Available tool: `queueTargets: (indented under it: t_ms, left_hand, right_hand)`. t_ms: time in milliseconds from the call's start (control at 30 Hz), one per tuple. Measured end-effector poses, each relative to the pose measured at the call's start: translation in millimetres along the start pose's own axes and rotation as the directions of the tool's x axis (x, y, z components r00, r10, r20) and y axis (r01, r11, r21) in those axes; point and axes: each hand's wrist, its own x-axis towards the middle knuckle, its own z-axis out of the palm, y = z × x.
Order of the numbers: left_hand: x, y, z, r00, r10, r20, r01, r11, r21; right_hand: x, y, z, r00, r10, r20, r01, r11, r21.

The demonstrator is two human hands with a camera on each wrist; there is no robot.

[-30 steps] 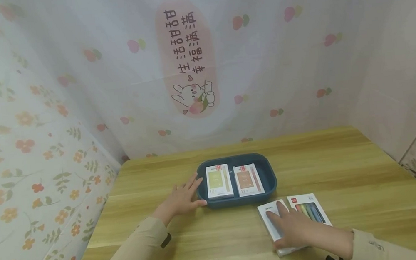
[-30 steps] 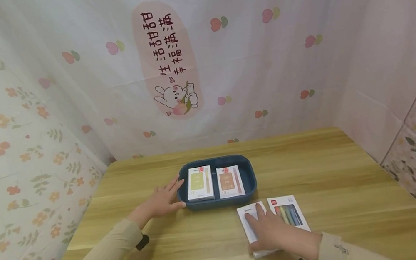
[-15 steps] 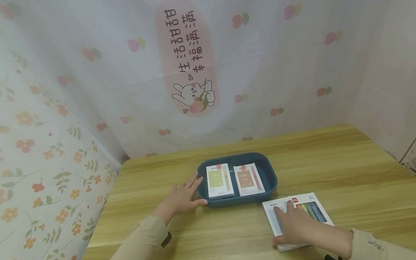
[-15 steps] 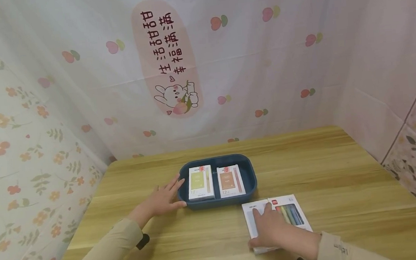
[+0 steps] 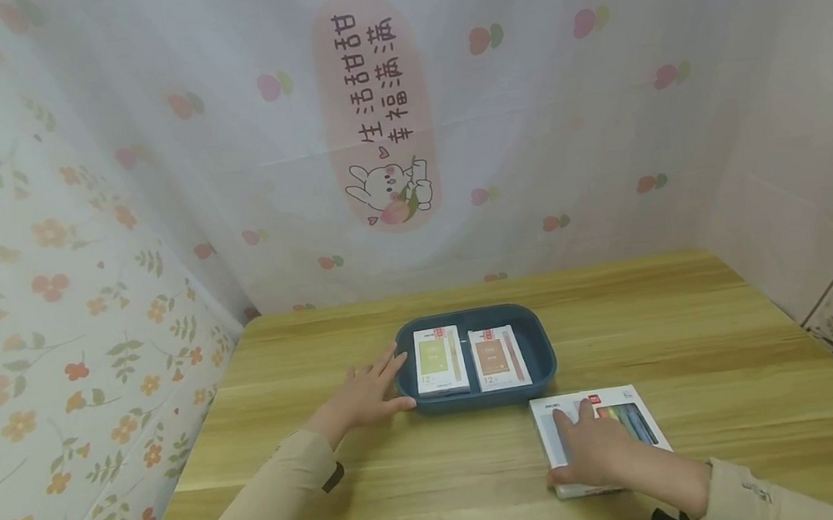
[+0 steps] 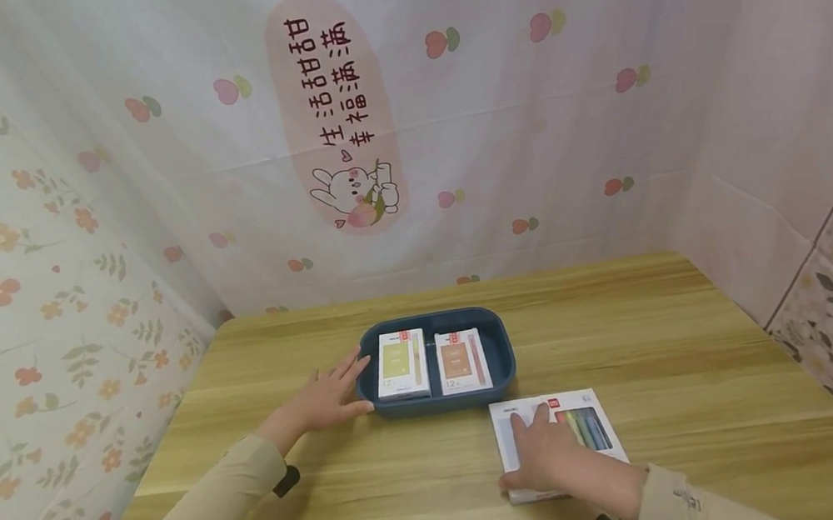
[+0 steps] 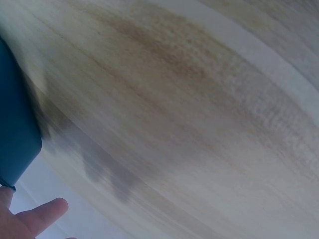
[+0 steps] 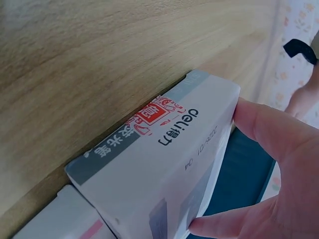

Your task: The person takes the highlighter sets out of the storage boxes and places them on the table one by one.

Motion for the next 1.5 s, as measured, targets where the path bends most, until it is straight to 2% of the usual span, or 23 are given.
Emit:
queueTargets:
  t_ms: [333,667,900,1100,1300,1500]
  left_hand:
    - [0.6,-0.5,-0.9,1.0,0.002,-0.003,-0.002,1.0,0.016]
    - [1.7,-0.4,0.9,1.0,0.012,0.005,-0.013,1.0,0.024]
    - [1.9,-1.2,1.1,1.0,0.013,-0.002,-0.013,0.999,0.039]
    - [1.2,-0.9,1.4,1.0,0.014,-0.01,-0.014,0.999,0.041]
    - [0.2,0.0,1.0,1.0,0.014,-0.002,-0.014,0.999,0.048]
    - [-1.1,0.9,-0.8,1.0,0.014,-0.003,-0.014,0.999,0.04]
  right_hand:
    - [0.5,3,-3,1.0,-0.023,-0.001,0.023,1.0,0.007]
    - [-1.0,12,-24,0.998,-0.048,0.033,0.048,0.999,-0.018]
    - [5.0,16,-43,0.997,-0.071,-0.011,0.071,0.997,-0.016]
    - [14.1,17,-59,0.995,-0.096,-0.037,0.099,0.992,0.084]
    - [23.0,11,-76,0.986,-0.153,-0.073,0.161,0.978,0.135]
    - [37.2,2,-86,0.978,-0.164,-0.128,0.181,0.974,0.139]
